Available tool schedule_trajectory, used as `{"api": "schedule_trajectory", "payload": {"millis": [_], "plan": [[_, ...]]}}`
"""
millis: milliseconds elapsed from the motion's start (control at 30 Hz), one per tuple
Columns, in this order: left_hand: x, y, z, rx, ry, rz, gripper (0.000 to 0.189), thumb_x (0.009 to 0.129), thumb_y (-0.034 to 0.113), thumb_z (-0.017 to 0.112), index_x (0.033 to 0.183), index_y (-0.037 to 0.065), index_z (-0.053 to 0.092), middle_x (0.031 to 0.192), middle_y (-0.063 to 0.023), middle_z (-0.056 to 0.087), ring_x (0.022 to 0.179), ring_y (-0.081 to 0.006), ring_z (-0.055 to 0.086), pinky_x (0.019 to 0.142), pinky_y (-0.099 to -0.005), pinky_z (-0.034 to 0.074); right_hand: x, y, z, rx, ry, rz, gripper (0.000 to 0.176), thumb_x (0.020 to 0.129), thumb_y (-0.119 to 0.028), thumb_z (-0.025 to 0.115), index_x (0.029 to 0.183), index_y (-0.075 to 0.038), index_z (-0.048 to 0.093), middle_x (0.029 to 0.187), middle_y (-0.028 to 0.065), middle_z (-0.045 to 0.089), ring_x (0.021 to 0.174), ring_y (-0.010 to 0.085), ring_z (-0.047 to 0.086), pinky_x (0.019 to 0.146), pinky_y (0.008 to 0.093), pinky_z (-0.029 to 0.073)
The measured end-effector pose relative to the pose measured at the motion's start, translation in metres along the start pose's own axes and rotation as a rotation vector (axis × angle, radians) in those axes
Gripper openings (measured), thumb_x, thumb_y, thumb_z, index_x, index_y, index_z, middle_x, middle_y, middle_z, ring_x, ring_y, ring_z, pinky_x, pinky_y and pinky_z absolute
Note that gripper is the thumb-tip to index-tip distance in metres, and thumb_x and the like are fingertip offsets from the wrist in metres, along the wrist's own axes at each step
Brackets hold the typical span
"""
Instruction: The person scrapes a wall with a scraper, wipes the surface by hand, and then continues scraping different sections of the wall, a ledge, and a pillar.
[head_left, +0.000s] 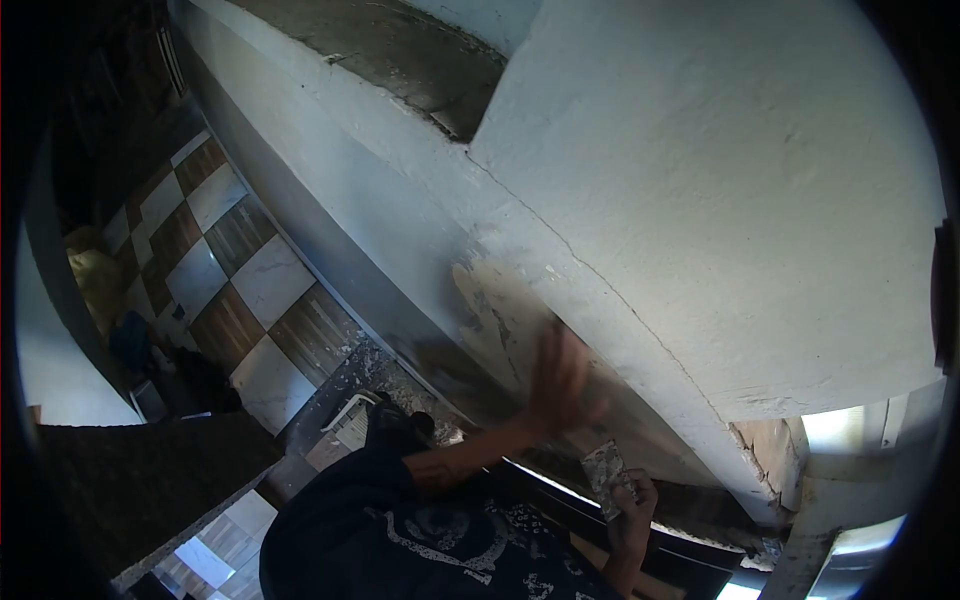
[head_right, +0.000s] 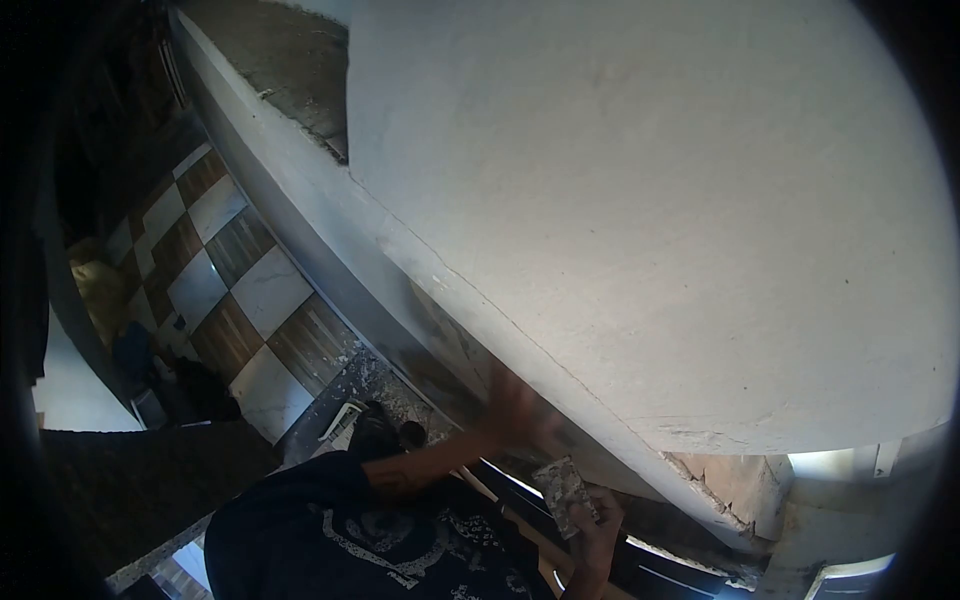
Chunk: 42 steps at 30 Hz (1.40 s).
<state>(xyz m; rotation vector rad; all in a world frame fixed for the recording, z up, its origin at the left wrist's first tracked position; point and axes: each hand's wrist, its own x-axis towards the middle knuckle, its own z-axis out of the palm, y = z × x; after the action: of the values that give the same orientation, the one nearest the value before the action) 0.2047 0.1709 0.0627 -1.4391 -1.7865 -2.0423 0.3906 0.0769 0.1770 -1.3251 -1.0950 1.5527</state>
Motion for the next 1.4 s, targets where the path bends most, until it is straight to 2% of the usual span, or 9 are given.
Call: {"api": "schedule_trajectory", "payload": {"millis": [200, 300, 367, 467, 567, 767, 867, 967, 1400], "plan": [[0.034, -0.036, -0.02, 0.324, -0.119, 0.191, 0.083, 0.079, 0.051, 0.049, 0.128, -0.011, 0.023, 0.137, -0.0322, 0.016, 0.129, -0.0492, 0.008, 0.101, -0.0618, 0.011, 0.0, -0.002, -0.002, 0.028, 0.009, -0.08, 0.028, 0.069, -0.005, 0.07, 0.092, 0.002, 0.057, 0.085, 0.0094, 0.061, 0.074, 0.015, 0.059, 0.066, 0.0274, 0.049], [0.03, -0.029, -0.005, -0.008, 0.178, -0.319, 0.09, 0.077, 0.053, 0.05, 0.128, -0.015, 0.019, 0.138, -0.0334, 0.011, 0.129, -0.0497, 0.009, 0.101, -0.0618, 0.011, 0.003, -0.005, 0.002, -0.013, 0.03, -0.061, 0.027, 0.07, -0.011, 0.07, 0.088, 0.0, 0.054, 0.08, 0.0049, 0.058, 0.069, 0.0112, 0.055, 0.064, 0.0227, 0.045], [-0.008, 0.021, 0.0, 0.02, -0.166, -0.104, 0.094, 0.078, 0.057, 0.048, 0.129, -0.015, 0.016, 0.138, -0.0342, 0.007, 0.128, -0.0511, 0.008, 0.102, -0.0613, 0.009, 0.008, 0.0, -0.002, 0.089, -0.021, -0.014, 0.028, 0.069, -0.006, 0.071, 0.092, 0.002, 0.056, 0.086, 0.0089, 0.061, 0.075, 0.0155, 0.059, 0.066, 0.0278, 0.049], [0.022, -0.002, -0.006, 0.161, -0.069, 0.0, 0.097, 0.078, 0.06, 0.047, 0.128, -0.016, 0.015, 0.136, -0.0369, 0.007, 0.127, -0.0534, 0.007, 0.102, -0.0619, 0.01, 0.009, -0.001, -0.011, 0.116, -0.116, -0.017, 0.028, 0.07, -0.005, 0.07, 0.093, 0.003, 0.056, 0.088, 0.0097, 0.061, 0.076, 0.0162, 0.059, 0.067, 0.0285, 0.049], [-0.024, -0.119, 0.046, 0.468, -0.4, -0.313, 0.099, 0.075, 0.063, 0.049, 0.126, -0.017, 0.019, 0.134, -0.0393, 0.009, 0.126, -0.0549, 0.007, 0.101, -0.0632, 0.012, 0.006, 0.005, -0.015, 0.12, -0.089, -0.014, 0.029, 0.069, -0.005, 0.07, 0.093, 0.003, 0.055, 0.089, 0.0103, 0.06, 0.076, 0.0168, 0.06, 0.068, 0.0289, 0.05], [0.003, 0.0, 0.001, 0.146, -0.146, 0.14, 0.093, 0.076, 0.061, 0.05, 0.121, -0.017, 0.026, 0.13, -0.04, 0.015, 0.125, -0.0548, 0.012, 0.099, -0.0641, 0.014, 0.009, 0.0, -0.007, 0.089, -0.043, 0.039, 0.033, 0.067, -0.01, 0.072, 0.092, 0.001, 0.053, 0.085, 0.0088, 0.059, 0.073, 0.0153, 0.058, 0.067, 0.0272, 0.048], [-0.01, -0.059, 0.032, 0.099, -0.541, -0.23, 0.09, 0.077, 0.058, 0.052, 0.12, -0.015, 0.027, 0.128, -0.0395, 0.019, 0.123, -0.0553, 0.016, 0.098, -0.0646, 0.015, 0.006, 0.002, -0.012, 0.086, -0.063, 0.039, 0.033, 0.068, -0.011, 0.071, 0.092, 0.001, 0.053, 0.084, 0.0086, 0.059, 0.072, 0.0154, 0.058, 0.067, 0.027, 0.048], [-0.023, 0.023, 0.01, 0.09, -0.194, 0.075, 0.089, 0.076, 0.057, 0.054, 0.12, -0.015, 0.026, 0.127, -0.0393, 0.021, 0.123, -0.0557, 0.016, 0.098, -0.0651, 0.015, 0.012, 0.004, -0.016, 0.12, -0.078, 0.028, 0.031, 0.068, -0.009, 0.071, 0.092, 0.001, 0.053, 0.087, 0.0094, 0.06, 0.074, 0.0163, 0.059, 0.068, 0.0276, 0.049], [-0.003, 0.027, -0.001, 0.067, -0.169, 0.071, 0.065, 0.083, 0.038, 0.051, 0.118, -0.014, 0.032, 0.129, -0.0363, 0.022, 0.122, -0.0561, 0.017, 0.096, -0.0669, 0.016, -0.005, 0.051, -0.094, 0.244, -0.34, -0.018, 0.047, 0.079, -0.019, 0.064, 0.118, -0.003, 0.043, 0.12, 0.0102, 0.046, 0.109, 0.0253, 0.045, 0.095, 0.0352, 0.035]]}}
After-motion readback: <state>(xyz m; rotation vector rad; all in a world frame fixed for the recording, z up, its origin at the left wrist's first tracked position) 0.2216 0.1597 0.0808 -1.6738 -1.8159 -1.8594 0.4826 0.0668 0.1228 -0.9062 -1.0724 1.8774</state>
